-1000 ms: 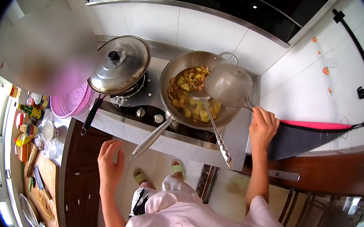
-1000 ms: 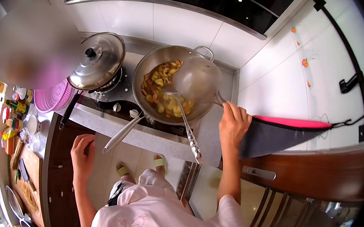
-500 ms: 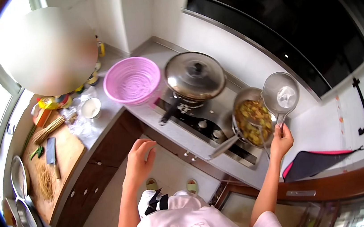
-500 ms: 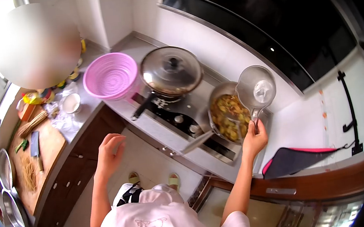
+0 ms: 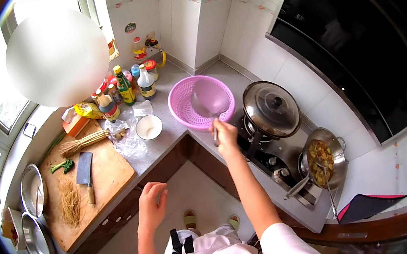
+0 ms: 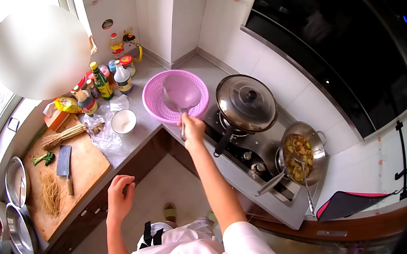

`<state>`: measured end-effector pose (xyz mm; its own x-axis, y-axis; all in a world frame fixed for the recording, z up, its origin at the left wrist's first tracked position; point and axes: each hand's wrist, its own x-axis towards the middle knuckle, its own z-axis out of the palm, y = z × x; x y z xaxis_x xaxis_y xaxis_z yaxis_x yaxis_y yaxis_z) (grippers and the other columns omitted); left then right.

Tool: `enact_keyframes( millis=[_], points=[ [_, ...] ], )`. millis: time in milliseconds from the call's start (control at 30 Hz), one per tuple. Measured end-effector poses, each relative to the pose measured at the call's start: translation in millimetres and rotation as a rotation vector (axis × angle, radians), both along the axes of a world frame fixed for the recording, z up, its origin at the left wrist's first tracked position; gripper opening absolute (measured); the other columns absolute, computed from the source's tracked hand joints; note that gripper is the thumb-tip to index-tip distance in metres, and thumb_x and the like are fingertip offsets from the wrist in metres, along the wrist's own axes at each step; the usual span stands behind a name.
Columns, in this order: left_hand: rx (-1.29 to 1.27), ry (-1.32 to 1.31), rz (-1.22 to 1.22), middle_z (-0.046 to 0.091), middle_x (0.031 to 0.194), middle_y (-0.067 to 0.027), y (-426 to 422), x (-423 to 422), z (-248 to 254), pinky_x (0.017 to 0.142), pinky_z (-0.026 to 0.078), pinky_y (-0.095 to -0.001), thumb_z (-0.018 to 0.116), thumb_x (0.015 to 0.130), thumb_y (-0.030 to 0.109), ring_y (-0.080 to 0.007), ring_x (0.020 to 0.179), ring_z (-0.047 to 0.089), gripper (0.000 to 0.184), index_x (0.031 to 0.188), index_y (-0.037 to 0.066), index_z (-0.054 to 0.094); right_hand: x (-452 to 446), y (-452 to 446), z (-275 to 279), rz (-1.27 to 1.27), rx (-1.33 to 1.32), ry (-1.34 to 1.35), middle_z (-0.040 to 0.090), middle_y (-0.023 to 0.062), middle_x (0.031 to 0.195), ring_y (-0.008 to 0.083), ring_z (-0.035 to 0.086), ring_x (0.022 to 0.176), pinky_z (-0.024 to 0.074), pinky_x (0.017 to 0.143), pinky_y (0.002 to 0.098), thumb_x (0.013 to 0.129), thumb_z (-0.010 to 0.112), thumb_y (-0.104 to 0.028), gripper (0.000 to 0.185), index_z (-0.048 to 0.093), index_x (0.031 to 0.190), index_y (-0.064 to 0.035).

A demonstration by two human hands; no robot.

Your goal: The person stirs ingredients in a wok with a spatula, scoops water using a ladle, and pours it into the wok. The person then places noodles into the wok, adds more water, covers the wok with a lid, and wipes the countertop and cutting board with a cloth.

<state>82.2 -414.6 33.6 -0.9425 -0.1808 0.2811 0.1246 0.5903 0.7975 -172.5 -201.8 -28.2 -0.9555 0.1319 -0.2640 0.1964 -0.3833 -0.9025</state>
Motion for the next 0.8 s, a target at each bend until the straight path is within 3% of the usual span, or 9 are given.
enact_keyframes(
  millis=[233,267,367,433,500,633,700,767,800],
  points=[
    [0.021,-0.065,0.004,0.066,0.102,-0.015,-14.6,3.2,1.3,0.069,0.054,-0.0369,0.065,0.089,-0.002,-0.0329,0.088,0.066,0.015,0.103,-0.001,0.068,-29.5,-59.2,-61.7,0.003,0.375,-0.067,0.067,0.0044,0.073,0.0106,0.062,0.063,0.0458,0.058,0.0261,0.098,0.065,-0.017,0.022,0.07,0.088,0.0023],
    [0.027,-0.068,-0.01,0.066,0.102,-0.0152,-13.0,1.3,1.4,0.07,0.054,-0.0372,0.065,0.089,-0.002,-0.0333,0.088,0.066,0.015,0.104,-0.001,0.068,-29.9,-59.0,-66.1,0.031,0.488,-0.048,0.067,0.0044,0.078,0.009,0.061,0.064,0.0448,0.058,0.026,0.099,0.064,-0.017,0.02,0.069,0.094,0.002],
    [0.028,-0.041,-0.096,0.066,0.101,-0.0161,-0.9,-8.8,-4.0,0.075,0.054,-0.0387,0.065,0.088,-0.003,-0.0348,0.089,0.066,0.015,0.103,-0.001,0.068,-22.6,-53.6,-97.4,0.057,0.925,0.183,0.07,0.0126,0.095,0.0214,0.068,0.084,0.0534,0.072,0.0348,0.093,0.069,-0.023,0.04,0.061,0.118,0.0072],
    [0.041,-0.038,-0.169,0.066,0.1,-0.016,14.1,-18.1,-2.5,0.077,0.054,-0.0369,0.065,0.088,-0.004,-0.0329,0.088,0.067,0.014,0.102,-0.002,0.068,23.4,-41.4,-62.0,0.087,0.914,0.293,0.064,0.0313,0.115,0.0442,0.061,0.111,0.0484,0.097,0.0487,0.09,0.068,-0.026,0.054,0.055,0.131,0.0075],
    [0.035,-0.015,-0.257,0.067,0.099,-0.0161,32.9,-31.6,-0.3,0.077,0.054,-0.036,0.064,0.088,-0.004,-0.0323,0.087,0.068,0.014,0.101,-0.003,0.068,66.8,-13.3,-29.7,0.147,0.955,0.431,0.065,0.029,0.117,0.0415,0.061,0.115,0.0482,0.099,0.0467,0.09,0.068,-0.021,0.049,0.058,0.129,0.0069],
    [0.046,0.0,-0.448,0.066,0.1,-0.0173,87.4,-56.9,7.5,0.078,0.054,-0.0384,0.064,0.088,-0.003,-0.0356,0.089,0.067,0.015,0.103,-0.003,0.068,156.7,78.0,63.8,0.232,0.697,0.417,0.071,0.0186,0.106,0.0295,0.072,0.092,0.0581,0.079,0.0355,0.093,0.064,-0.007,0.023,0.069,0.115,0.0006],
    [0.066,-0.014,-0.54,0.067,0.101,-0.0179,120.3,-66.0,14.1,0.079,0.054,-0.0395,0.064,0.088,-0.002,-0.0365,0.09,0.066,0.016,0.103,-0.003,0.068,196.4,141.7,88.0,-0.058,0.92,0.441,0.073,0.0148,0.102,0.0244,0.074,0.082,0.0587,0.069,0.0312,0.093,0.064,-0.006,0.019,0.071,0.111,-0.0019],
    [0.087,-0.017,-0.639,0.067,0.101,-0.018,160.0,-71.9,20.7,0.08,0.054,-0.0393,0.064,0.089,-0.001,-0.036,0.091,0.067,0.015,0.103,-0.002,0.069,233.0,216.1,94.8,-0.371,1.074,0.311,0.073,0.0133,0.099,0.0266,0.072,0.085,0.058,0.074,0.0363,0.092,0.065,-0.007,0.017,0.071,0.107,-0.0032],
    [0.105,-0.039,-0.706,0.067,0.101,-0.0182,180.2,-74.0,21.4,0.081,0.054,-0.0394,0.065,0.089,0.0,-0.0357,0.092,0.067,0.016,0.105,-0.002,0.068,253.0,253.8,97.6,-0.459,1.312,0.251,0.072,0.0134,0.099,0.0291,0.07,0.089,0.0564,0.078,0.0396,0.091,0.067,-0.009,0.016,0.071,0.105,-0.0037]
  ],
)
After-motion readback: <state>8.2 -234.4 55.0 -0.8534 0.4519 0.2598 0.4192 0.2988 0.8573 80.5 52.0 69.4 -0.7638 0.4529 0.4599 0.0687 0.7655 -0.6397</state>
